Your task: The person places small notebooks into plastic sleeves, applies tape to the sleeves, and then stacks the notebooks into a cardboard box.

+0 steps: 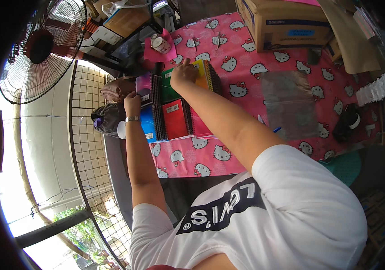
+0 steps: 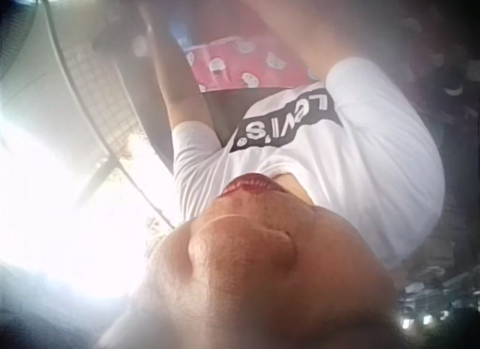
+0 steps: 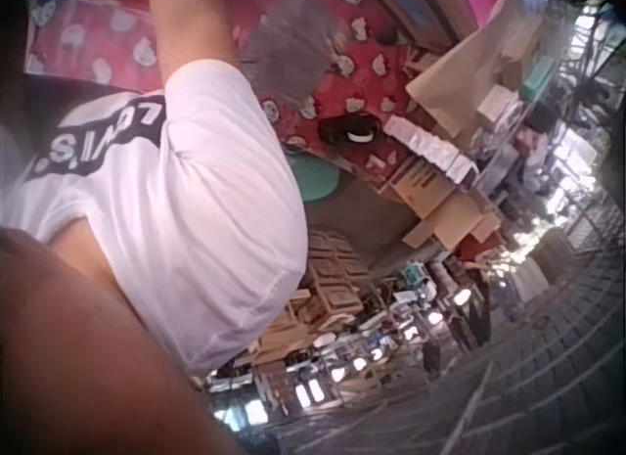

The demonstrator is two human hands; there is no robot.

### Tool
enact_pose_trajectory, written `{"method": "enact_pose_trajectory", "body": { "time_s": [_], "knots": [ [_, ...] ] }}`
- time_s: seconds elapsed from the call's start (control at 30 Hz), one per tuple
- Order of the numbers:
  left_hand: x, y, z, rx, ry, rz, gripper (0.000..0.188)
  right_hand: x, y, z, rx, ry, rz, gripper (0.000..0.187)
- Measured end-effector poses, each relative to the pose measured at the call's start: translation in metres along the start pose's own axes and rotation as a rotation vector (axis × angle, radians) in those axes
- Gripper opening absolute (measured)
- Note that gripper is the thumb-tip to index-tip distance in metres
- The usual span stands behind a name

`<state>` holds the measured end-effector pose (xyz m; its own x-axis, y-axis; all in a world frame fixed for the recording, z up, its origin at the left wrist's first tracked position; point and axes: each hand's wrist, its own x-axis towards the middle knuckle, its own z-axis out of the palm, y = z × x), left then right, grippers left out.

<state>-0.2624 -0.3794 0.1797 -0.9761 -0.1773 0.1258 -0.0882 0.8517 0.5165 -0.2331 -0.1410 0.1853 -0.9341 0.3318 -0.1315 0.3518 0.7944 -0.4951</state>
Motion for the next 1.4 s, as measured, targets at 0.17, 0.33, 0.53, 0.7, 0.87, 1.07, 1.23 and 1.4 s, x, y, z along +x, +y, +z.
{"method": "enact_pose_trajectory", "body": {
  "time_s": [0.17,0.33,0.53,0.7,0.87,1.07,1.23,1.4],
  "knots": [
    [0.021,-0.003,-0.018,-0.013,-0.179,-0.134,0.056,-0.013,-0.038,-0.014,0.175,-0.084,0.204,0.050],
    [-0.028,0.082,0.002,0.468,0.074,0.179,0.061,-0.005,-0.020,0.001,0.109,-0.007,0.186,0.052],
    [-0.029,0.106,-0.024,0.373,-0.009,0.190,0.039,0.006,-0.026,-0.013,0.760,0.087,0.191,0.045],
    [-0.082,0.094,-0.067,-0.069,0.266,0.502,0.017,-0.004,0.033,-0.037,0.900,0.207,-0.147,0.050],
    [-0.223,0.086,-0.020,-0.165,0.309,0.377,0.018,-0.023,0.084,-0.041,0.271,0.118,0.187,0.066],
    [-0.306,0.088,0.026,-1.424,-0.005,-0.402,0.022,0.008,0.084,-0.031,0.479,0.224,0.022,0.061],
    [-0.313,0.085,0.024,-1.671,-0.016,-0.595,0.061,-0.042,0.051,-0.096,0.794,-0.069,-0.477,0.071],
    [-0.304,0.101,0.004,-1.863,-0.199,-0.716,0.065,-0.105,0.094,-0.064,0.475,0.034,-0.535,0.073]
  ]
}}
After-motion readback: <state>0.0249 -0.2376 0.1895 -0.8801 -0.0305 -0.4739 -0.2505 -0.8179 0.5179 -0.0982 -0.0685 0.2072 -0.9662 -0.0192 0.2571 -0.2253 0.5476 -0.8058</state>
